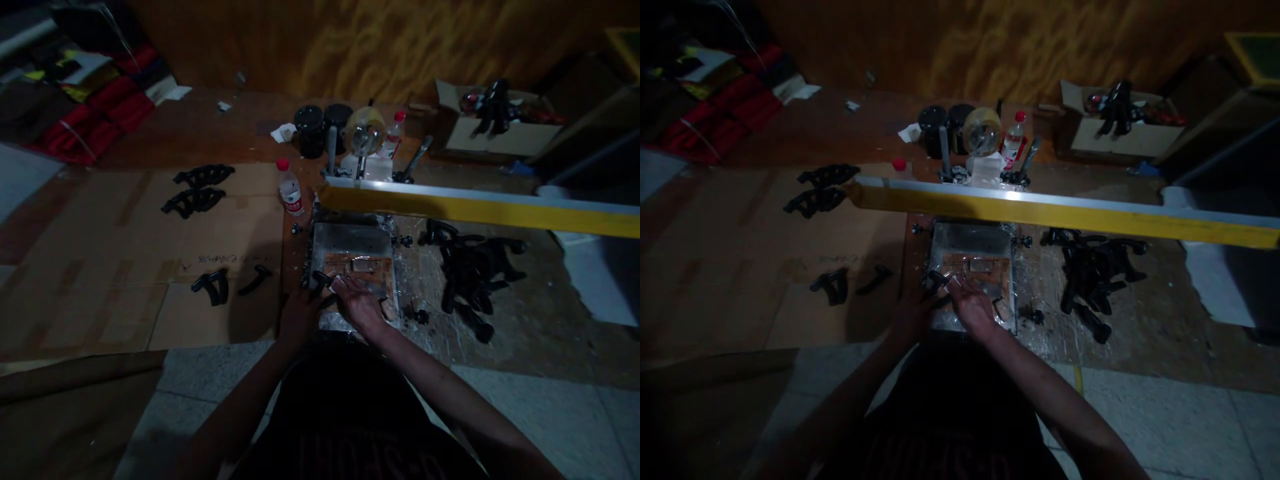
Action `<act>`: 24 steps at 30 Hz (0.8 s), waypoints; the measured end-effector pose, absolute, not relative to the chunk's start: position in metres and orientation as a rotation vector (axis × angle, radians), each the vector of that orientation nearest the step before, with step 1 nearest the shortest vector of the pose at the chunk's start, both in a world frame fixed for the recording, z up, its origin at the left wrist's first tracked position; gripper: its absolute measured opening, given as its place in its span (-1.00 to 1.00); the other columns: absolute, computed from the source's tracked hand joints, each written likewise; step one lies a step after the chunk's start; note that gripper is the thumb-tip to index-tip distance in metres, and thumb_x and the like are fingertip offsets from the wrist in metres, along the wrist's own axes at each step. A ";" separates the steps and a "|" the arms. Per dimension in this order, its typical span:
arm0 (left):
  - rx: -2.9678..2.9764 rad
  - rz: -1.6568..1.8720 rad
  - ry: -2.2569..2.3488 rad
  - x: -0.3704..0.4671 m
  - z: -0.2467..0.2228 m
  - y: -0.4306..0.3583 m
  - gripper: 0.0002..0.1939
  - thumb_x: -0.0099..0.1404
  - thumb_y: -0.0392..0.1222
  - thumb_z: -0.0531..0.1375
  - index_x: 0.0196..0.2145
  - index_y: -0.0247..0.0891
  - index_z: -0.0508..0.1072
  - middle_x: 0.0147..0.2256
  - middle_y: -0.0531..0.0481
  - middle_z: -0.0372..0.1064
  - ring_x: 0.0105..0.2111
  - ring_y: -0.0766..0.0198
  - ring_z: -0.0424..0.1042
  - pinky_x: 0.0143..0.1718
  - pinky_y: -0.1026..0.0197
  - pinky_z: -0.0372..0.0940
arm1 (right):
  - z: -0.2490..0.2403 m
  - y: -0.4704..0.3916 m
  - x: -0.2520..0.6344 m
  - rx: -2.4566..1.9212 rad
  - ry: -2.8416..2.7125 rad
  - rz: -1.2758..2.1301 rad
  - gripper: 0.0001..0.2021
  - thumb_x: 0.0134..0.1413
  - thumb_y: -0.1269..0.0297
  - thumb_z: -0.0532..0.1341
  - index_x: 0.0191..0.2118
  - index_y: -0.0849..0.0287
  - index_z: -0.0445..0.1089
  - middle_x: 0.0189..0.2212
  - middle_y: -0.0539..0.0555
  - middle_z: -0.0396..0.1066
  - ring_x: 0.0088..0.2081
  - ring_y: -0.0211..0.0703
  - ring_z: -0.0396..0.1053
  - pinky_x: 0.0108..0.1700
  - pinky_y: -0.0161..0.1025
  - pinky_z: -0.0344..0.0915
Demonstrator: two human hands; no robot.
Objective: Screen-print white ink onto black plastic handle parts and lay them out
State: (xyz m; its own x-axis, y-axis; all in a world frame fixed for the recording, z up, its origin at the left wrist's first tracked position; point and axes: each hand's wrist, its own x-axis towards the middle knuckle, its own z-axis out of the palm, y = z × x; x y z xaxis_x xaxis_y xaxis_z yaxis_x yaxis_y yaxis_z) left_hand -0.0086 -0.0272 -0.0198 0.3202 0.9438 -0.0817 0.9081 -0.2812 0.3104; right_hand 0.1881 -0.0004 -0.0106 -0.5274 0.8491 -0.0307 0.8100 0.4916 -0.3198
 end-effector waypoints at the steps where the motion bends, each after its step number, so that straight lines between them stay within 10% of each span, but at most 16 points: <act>1: 2.291 0.162 1.672 -0.008 -0.019 -0.027 -0.65 0.29 -0.26 0.17 0.01 -0.14 0.54 0.00 -0.19 0.42 -0.02 0.02 0.34 0.09 -0.06 0.23 | -0.010 -0.001 0.190 -1.452 -2.602 0.463 -0.58 0.21 0.58 0.08 0.14 0.21 0.38 0.20 0.19 0.31 0.24 -0.06 0.26 0.31 -0.05 0.14; 24: 2.435 0.073 1.360 -0.024 -0.019 -0.002 -0.69 0.30 -0.20 0.19 -0.01 -0.13 0.55 0.17 -0.12 0.34 0.01 0.05 0.36 0.06 -0.01 0.29 | 0.016 0.044 0.189 -1.424 -2.434 0.553 -0.50 0.17 0.59 0.03 0.18 0.14 0.37 0.17 0.11 0.36 0.26 -0.10 0.22 0.27 -0.08 0.20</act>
